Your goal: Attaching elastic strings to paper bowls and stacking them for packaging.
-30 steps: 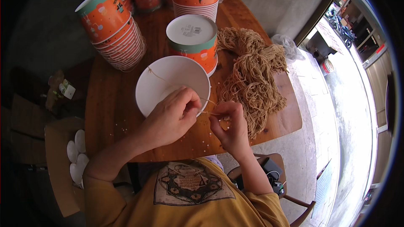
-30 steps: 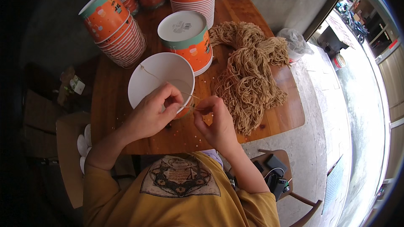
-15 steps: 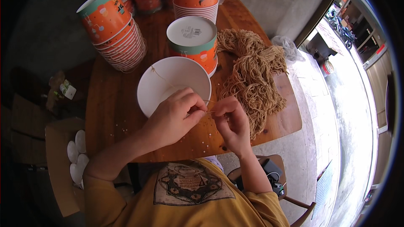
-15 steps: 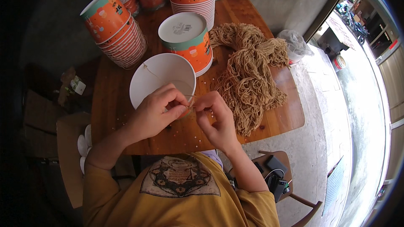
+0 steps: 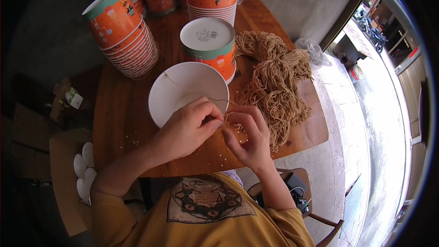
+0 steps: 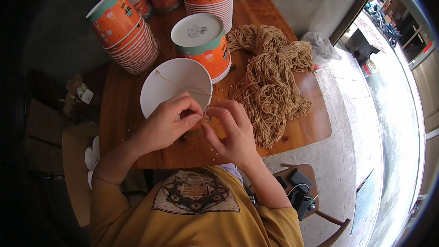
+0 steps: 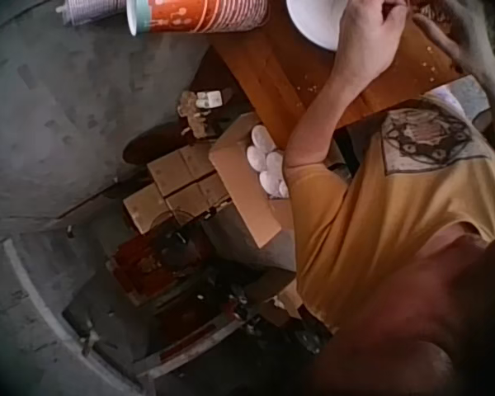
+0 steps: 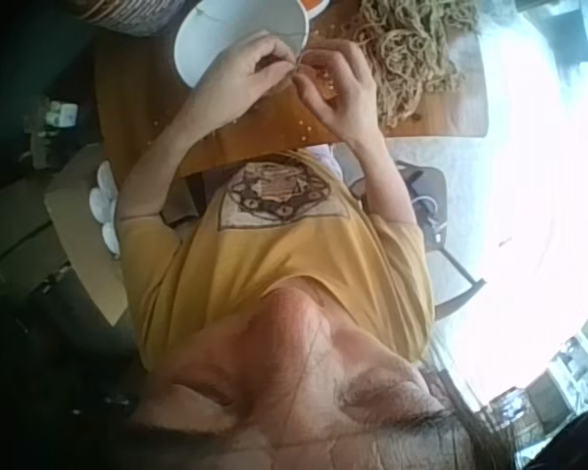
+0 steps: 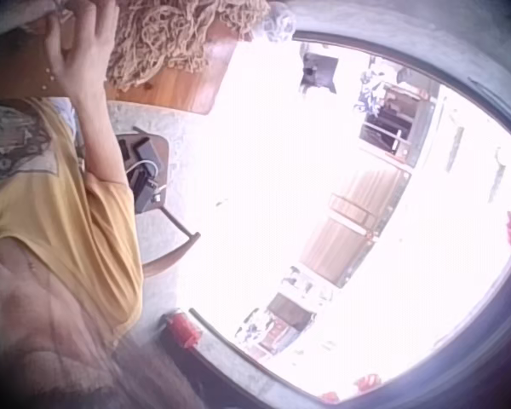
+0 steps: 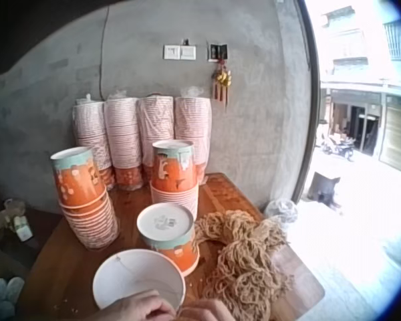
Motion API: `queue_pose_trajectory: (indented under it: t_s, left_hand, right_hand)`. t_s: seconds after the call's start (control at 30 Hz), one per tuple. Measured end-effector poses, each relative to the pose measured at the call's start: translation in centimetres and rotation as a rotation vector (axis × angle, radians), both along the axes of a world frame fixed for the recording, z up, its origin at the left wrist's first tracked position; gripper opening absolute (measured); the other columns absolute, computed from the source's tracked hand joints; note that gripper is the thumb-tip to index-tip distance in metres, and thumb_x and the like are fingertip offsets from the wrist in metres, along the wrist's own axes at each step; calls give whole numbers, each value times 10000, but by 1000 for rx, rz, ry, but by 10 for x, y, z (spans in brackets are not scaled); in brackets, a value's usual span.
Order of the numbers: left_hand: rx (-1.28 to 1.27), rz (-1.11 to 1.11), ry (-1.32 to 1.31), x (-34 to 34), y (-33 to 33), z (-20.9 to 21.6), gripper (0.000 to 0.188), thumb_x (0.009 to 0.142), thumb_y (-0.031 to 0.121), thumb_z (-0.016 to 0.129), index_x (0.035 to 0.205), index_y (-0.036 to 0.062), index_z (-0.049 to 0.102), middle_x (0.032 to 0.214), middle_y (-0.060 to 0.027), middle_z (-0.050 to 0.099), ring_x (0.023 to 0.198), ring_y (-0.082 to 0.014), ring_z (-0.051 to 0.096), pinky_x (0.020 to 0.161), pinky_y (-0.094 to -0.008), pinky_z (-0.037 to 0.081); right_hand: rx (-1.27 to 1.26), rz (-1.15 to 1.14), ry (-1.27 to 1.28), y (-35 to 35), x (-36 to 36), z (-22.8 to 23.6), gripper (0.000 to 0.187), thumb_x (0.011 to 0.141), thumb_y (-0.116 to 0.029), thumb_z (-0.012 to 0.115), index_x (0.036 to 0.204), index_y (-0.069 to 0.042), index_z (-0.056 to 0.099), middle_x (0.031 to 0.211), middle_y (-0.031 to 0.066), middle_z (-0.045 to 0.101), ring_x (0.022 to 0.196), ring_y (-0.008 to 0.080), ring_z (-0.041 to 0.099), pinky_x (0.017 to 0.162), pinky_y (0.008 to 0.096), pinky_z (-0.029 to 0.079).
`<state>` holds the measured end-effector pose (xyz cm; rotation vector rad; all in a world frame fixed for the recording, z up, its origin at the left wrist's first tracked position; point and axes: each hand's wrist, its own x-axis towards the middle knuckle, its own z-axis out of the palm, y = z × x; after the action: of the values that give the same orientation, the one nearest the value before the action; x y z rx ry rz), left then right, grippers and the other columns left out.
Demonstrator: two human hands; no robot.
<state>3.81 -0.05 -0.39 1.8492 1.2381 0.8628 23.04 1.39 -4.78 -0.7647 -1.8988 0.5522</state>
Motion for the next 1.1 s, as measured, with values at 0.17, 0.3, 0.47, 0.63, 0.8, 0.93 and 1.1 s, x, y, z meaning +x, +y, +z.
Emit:
queue_pose_trajectory:
  t_s: [0.17,0.3,0.47,0.63,0.8,0.93,1.1]
  left_hand:
    - [52,3,64,2,-2,2,58,917,34,627,942,0,588,890,-59,558,805,-137,585,733,-279,484]
    - [172,12,114,2,-3,1,97,880,28,645,921,5,560,896,-101,563,832,-257,597,723,-356,489]
    - [283,-29,174,1,-6,1,142,855,16,647,912,9,517,916,-126,545,873,-344,577,726,-432,480]
    - [366,-21,221,0,-10,0,174,847,13,658,916,8,498,911,-133,531,868,-340,571,728,-437,481]
    - [310,-4,165,-2,-9,0,165,855,20,660,904,14,503,900,-127,539,857,-340,579,716,-435,482]
    - [256,42,88,-4,-10,-7,149,862,23,662,889,15,516,877,-125,555,827,-340,594,696,-429,485]
    - [223,46,39,-4,-10,-5,139,860,21,664,881,9,528,865,-123,560,802,-330,597,680,-416,485]
  right_hand:
    - [150,-114,-133,-1,-1,-3,254,747,-29,735,971,-58,619,930,92,595,814,283,575,681,372,491]
    - [155,-81,-100,2,-2,-4,233,744,-6,716,942,-57,605,900,97,580,792,287,557,670,379,472]
    - [5,-20,28,2,-3,-12,187,748,48,654,887,-31,557,848,113,535,778,307,522,677,375,431]
    - [-79,16,98,0,-7,-18,172,763,51,639,895,-23,558,843,108,530,784,285,527,689,356,434]
    - [-239,109,315,-3,-2,-20,204,805,36,639,977,-40,562,867,87,537,781,206,526,731,290,444]
    - [-111,4,10,-2,-1,-2,318,730,-11,758,1017,-70,636,812,67,533,721,236,529,632,331,461]
    - [238,-119,-207,-2,-2,-4,320,694,-31,788,975,-133,675,731,25,484,667,229,494,557,343,438]
